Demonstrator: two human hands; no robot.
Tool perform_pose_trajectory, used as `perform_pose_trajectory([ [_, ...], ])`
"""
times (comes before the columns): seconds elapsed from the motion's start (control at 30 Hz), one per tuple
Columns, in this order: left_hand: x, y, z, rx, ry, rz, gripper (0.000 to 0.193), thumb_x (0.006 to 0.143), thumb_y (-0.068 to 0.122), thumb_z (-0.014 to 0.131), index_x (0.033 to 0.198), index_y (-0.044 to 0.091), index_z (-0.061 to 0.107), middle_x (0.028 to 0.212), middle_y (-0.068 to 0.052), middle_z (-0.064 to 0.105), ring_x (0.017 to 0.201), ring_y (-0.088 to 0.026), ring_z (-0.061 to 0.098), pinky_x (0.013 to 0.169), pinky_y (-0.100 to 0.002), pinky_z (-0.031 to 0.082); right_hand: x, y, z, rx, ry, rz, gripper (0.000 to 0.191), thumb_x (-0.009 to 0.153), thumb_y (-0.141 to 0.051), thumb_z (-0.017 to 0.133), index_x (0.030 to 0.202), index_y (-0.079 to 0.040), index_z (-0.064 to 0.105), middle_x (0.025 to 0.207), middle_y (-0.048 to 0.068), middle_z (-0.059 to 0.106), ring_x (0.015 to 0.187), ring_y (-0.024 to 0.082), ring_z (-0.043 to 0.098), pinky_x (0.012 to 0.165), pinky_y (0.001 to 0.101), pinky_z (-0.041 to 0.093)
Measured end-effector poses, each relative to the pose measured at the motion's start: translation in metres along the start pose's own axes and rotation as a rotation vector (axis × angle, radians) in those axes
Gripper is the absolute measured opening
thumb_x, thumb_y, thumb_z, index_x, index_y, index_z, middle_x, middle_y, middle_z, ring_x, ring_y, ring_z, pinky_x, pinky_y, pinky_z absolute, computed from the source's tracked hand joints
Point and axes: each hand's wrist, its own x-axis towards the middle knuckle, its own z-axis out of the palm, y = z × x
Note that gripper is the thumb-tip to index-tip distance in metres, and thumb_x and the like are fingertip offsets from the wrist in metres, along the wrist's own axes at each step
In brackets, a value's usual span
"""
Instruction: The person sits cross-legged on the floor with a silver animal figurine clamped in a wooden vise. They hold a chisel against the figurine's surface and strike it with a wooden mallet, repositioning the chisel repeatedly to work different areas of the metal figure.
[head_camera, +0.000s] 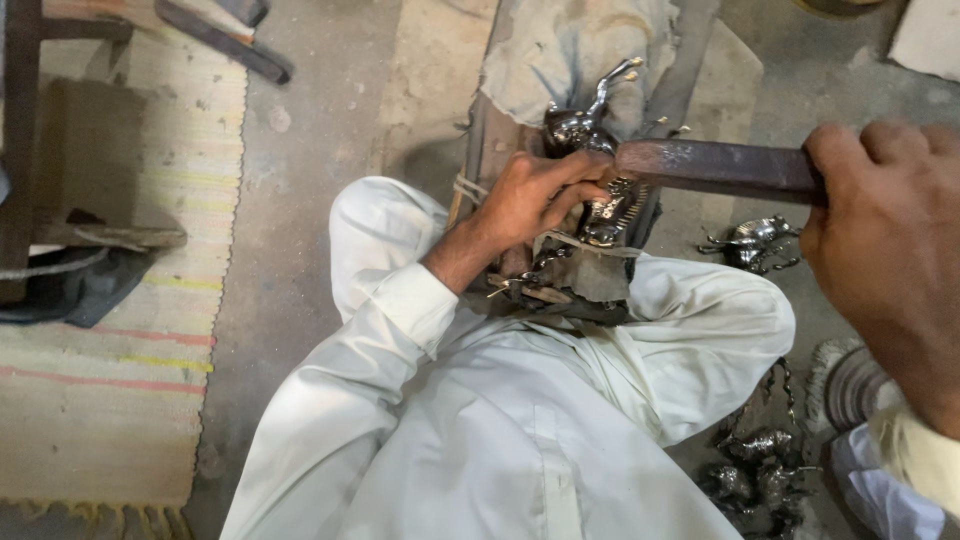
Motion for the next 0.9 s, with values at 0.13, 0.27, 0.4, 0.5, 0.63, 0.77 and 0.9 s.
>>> perform_pose_trajectory([
  [0.13, 0.000, -0.002, 0.001, -0.071, 0.039, 0.137, 0.039, 0.093, -0.007, 0.070, 0.129, 0.004, 0.060, 0.115, -0.012, 0.078, 0.101, -0.021, 0.079, 0.085, -0.030, 0.065, -0.001, 0.006, 0.007, 0.485, 0.063, 0.171, 0.020, 0.104, -0.002, 0.070, 0.120, -0.001, 0.059, 0.107, 0.016, 0.061, 0.094, 0.030, 0.064, 0.084, 0.0385, 0.052],
  [0.27, -0.002, -0.004, 0.002, -0.070, 0.032, 0.115, 0.043, 0.090, -0.011, 0.067, 0.130, 0.004, 0.060, 0.114, -0.011, 0.078, 0.103, -0.020, 0.080, 0.083, -0.029, 0.065, -0.002, 0.011, 0.015, 0.052, 0.149, -0.078, 0.039, 0.076, 0.006, 0.077, 0.113, -0.001, 0.069, 0.099, 0.019, 0.064, 0.092, 0.036, 0.066, 0.082, 0.0422, 0.055],
  [0.4, -0.005, -0.006, 0.004, -0.083, -0.009, 0.067, 0.044, 0.090, -0.016, 0.062, 0.130, 0.005, 0.061, 0.108, -0.011, 0.077, 0.105, -0.020, 0.081, 0.078, -0.029, 0.064, -0.010, 0.018, 0.031, 0.387, 0.124, 0.066, 0.024, 0.103, -0.004, 0.073, 0.122, -0.001, 0.059, 0.099, 0.012, 0.060, 0.084, 0.024, 0.065, 0.074, 0.0342, 0.054],
  [0.5, -0.005, -0.007, 0.003, -0.070, 0.022, 0.145, 0.042, 0.093, -0.012, 0.067, 0.130, 0.006, 0.060, 0.106, -0.011, 0.077, 0.103, -0.018, 0.080, 0.080, -0.029, 0.064, -0.027, 0.031, 0.043, 0.064, 0.096, -0.028, 0.027, 0.096, -0.003, 0.078, 0.118, -0.006, 0.063, 0.100, 0.010, 0.063, 0.085, 0.024, 0.069, 0.074, 0.0316, 0.056],
  [0.63, -0.008, -0.005, 0.000, -0.168, -0.056, -0.019, 0.043, 0.093, -0.008, 0.066, 0.134, 0.004, 0.061, 0.074, -0.006, 0.064, 0.090, -0.011, 0.081, 0.072, -0.027, 0.061, -0.021, 0.045, 0.066, 0.476, 0.116, 0.185, 0.010, 0.115, -0.007, 0.060, 0.119, 0.002, 0.060, 0.092, 0.011, 0.056, 0.078, 0.021, 0.057, 0.069, 0.0311, 0.046],
  [0.77, -0.007, -0.003, -0.002, -0.139, -0.044, 0.031, 0.044, 0.090, -0.007, 0.064, 0.133, 0.004, 0.061, 0.063, -0.002, 0.051, 0.092, -0.011, 0.081, 0.071, -0.025, 0.060, -0.017, 0.035, 0.054, 0.622, 0.131, 0.097, 0.018, 0.107, -0.001, 0.060, 0.125, -0.001, 0.060, 0.103, 0.011, 0.063, 0.082, 0.022, 0.063, 0.067, 0.0336, 0.050],
  [0.9, -0.004, -0.001, 0.000, -0.151, -0.026, 0.039, 0.040, 0.093, -0.007, 0.065, 0.131, 0.002, 0.061, 0.055, -0.002, 0.045, 0.072, -0.011, 0.072, 0.086, -0.029, 0.063, -0.011, 0.014, 0.023, 0.057, 0.112, -0.074, 0.026, 0.086, 0.005, 0.075, 0.111, -0.002, 0.068, 0.095, 0.015, 0.062, 0.083, 0.032, 0.065, 0.077, 0.0395, 0.055],
])
